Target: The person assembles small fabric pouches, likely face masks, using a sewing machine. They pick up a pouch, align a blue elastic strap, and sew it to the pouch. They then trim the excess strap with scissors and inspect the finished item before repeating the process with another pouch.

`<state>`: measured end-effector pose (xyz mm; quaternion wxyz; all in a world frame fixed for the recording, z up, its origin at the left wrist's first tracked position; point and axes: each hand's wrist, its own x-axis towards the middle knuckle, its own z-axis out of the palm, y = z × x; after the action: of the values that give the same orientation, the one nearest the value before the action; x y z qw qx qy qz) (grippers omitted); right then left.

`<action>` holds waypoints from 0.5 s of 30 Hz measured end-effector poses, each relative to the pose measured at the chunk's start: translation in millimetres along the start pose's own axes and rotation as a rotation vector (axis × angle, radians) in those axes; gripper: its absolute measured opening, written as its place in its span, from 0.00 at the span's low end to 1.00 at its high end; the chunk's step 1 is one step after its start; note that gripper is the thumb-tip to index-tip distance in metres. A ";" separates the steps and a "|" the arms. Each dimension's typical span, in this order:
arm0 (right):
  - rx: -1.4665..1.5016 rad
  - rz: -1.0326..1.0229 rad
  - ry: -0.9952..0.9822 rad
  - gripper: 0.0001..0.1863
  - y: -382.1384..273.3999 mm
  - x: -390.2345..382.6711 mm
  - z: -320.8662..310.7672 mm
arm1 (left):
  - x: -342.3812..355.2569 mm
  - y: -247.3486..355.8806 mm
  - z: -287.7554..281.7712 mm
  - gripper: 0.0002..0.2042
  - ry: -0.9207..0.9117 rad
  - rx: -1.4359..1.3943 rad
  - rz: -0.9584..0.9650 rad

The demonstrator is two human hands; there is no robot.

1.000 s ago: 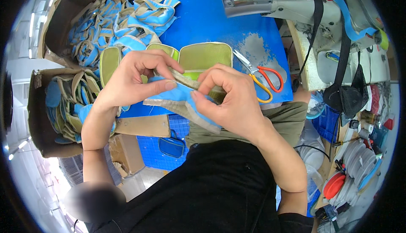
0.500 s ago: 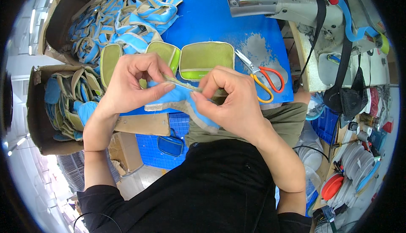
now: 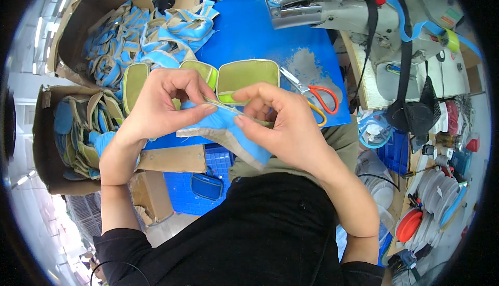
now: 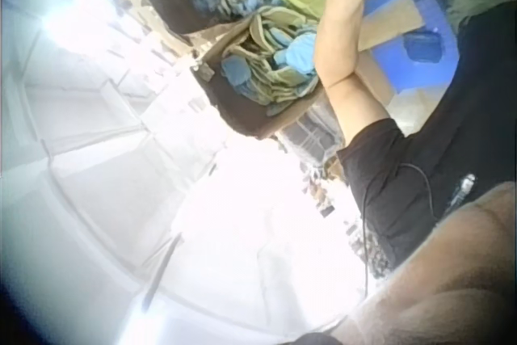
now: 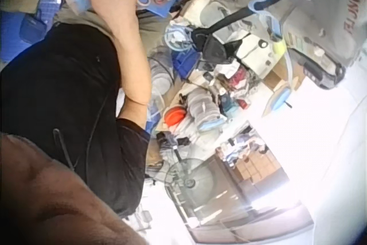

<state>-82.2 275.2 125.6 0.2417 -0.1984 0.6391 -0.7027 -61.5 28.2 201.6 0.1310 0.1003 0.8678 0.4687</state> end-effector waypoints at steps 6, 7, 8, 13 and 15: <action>-0.004 0.080 -0.080 0.07 -16.4 -7.3 -13.4 | 22.0 16.8 -8.4 0.10 -0.116 0.115 0.051; -0.004 0.077 -0.079 0.07 -15.8 -6.5 -15.3 | 26.6 17.0 -10.3 0.10 -0.127 0.083 0.064; -0.005 0.073 -0.079 0.07 -15.9 -5.2 -17.2 | 32.4 15.6 -12.1 0.11 -0.138 0.052 0.077; 0.202 0.116 -0.049 0.09 -12.4 5.0 -24.7 | 69.7 2.7 -26.9 0.11 -0.235 -0.014 0.097; 0.301 0.126 -0.028 0.10 -11.3 12.4 -28.7 | 88.6 0.4 -33.1 0.11 -0.287 -0.046 0.067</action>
<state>-110.0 291.7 133.5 0.3211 -0.1294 0.5344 -0.7710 -155.8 28.7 207.6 0.2403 0.1921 0.8253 0.4735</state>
